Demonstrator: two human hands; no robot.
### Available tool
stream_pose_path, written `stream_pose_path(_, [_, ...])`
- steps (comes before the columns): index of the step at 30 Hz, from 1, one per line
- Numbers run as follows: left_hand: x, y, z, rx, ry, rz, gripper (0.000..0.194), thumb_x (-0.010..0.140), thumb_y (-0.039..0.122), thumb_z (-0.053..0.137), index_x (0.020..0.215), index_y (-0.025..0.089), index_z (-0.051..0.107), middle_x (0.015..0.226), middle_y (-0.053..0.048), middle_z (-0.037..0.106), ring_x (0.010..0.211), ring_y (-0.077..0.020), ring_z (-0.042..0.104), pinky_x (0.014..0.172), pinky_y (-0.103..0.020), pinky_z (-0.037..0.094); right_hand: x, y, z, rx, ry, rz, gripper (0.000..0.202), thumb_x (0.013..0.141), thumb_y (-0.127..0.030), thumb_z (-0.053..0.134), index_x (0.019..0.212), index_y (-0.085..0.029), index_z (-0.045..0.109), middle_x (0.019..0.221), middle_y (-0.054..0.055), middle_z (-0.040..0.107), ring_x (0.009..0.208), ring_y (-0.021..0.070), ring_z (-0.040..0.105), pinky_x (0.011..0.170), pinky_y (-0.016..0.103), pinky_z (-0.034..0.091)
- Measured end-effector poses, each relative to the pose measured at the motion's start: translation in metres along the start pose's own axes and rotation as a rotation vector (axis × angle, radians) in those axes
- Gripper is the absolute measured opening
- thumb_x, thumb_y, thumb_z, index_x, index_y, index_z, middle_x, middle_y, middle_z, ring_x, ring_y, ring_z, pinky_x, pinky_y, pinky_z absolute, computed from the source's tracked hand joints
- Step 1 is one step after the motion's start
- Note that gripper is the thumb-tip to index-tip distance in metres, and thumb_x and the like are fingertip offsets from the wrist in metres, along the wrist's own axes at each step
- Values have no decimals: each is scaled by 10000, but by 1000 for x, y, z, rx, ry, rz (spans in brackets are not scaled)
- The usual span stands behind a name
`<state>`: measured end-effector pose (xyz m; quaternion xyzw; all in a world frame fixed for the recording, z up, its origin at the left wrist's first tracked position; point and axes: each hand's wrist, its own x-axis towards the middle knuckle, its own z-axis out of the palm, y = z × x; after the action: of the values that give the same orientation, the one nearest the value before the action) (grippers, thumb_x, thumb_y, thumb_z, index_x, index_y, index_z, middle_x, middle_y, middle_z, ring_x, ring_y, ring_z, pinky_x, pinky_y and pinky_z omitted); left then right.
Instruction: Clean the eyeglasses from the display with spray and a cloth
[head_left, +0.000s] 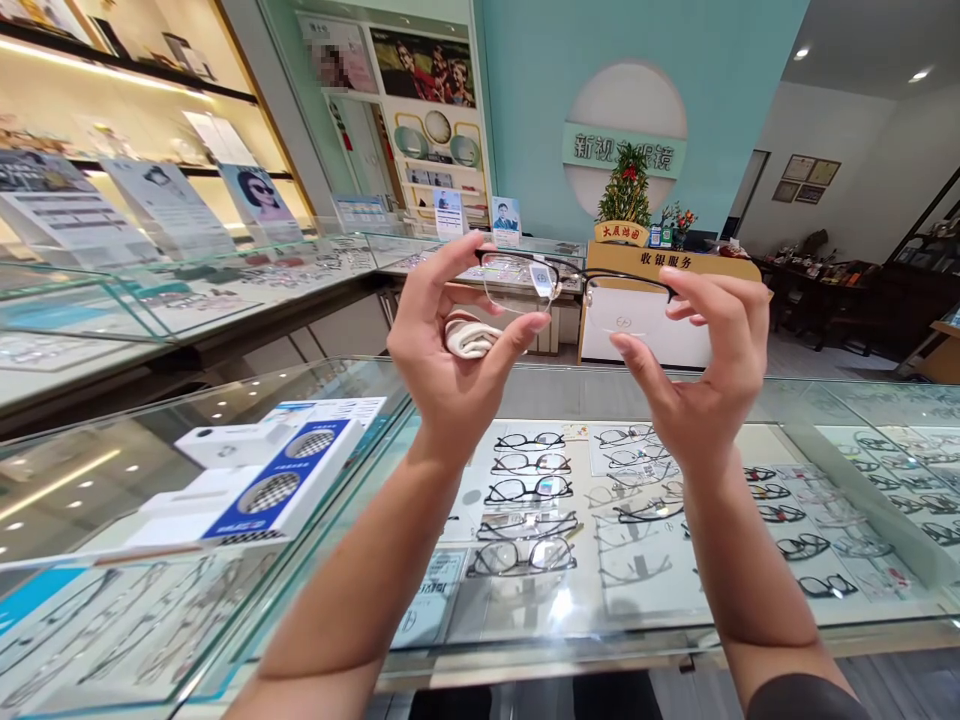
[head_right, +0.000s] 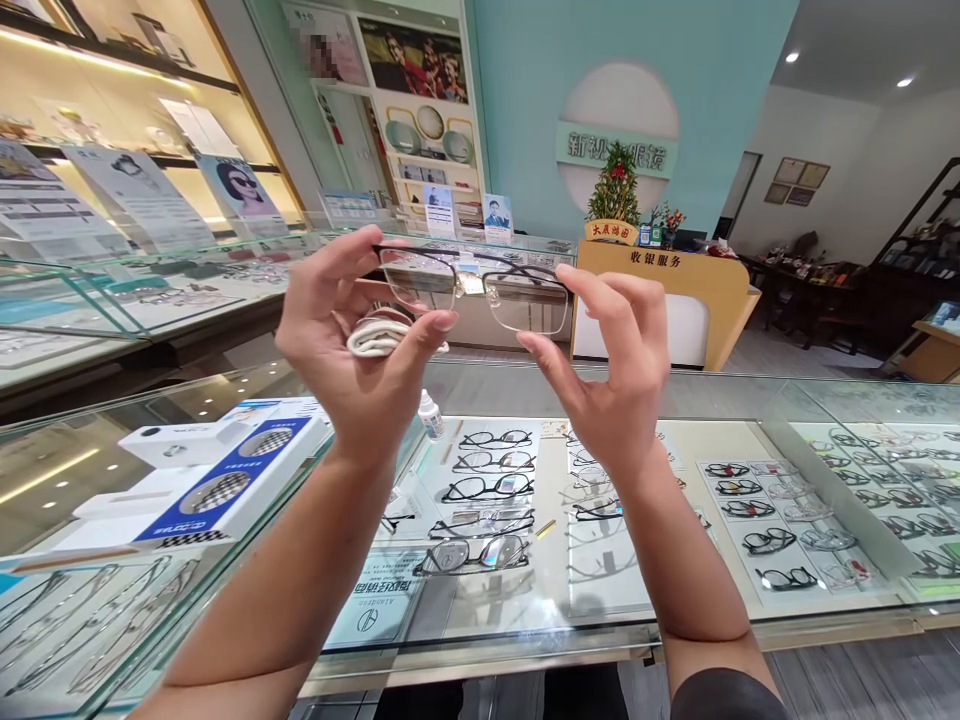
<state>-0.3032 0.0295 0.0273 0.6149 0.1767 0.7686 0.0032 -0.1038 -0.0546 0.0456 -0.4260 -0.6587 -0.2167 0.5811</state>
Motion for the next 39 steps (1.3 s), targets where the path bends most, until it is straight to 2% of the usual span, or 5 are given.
stream_pose_path(4, [-4,-1,1,92,107,119,696,814,785,817,1351,358,697,1287,-63,744,838,-257,724,599,-459,526,1,11,8,106,6,-12,444,1008,-456,705,1443,-403,632,1318,90,681,1147,332,663,1029,595,597])
stream_pose_path(8, [-7,-2,-1,119,110,183,696,811,744,850,1368,357,695,1300,-80,713,983,-304,723,651,-476,562,2,22,16,149,-47,57,479,997,-500,704,1460,-398,634,1367,78,697,1141,317,682,1028,580,600])
stream_pose_path(14, [-10,-1,-6,87,7,120,781,786,750,866,1423,354,647,1376,-97,663,1135,-325,701,742,-481,595,2,26,19,203,-63,59,507,1003,-499,695,1497,-404,631,1432,73,707,1097,292,706,1021,570,596])
stream_pose_path(28, [-6,-21,6,-29,59,-18,715,856,807,771,1380,337,644,1333,-61,720,951,-286,763,655,-457,513,1,7,16,265,-19,130,432,1118,-475,470,1505,-414,651,1405,57,739,1232,276,697,1015,543,627])
stream_pose_path(39, [-8,-26,7,-58,26,-15,715,820,810,794,1401,422,640,1380,-40,724,788,-216,712,652,-481,528,2,24,23,493,-50,265,375,1079,-605,549,1268,-359,760,1260,34,801,897,184,754,883,449,688])
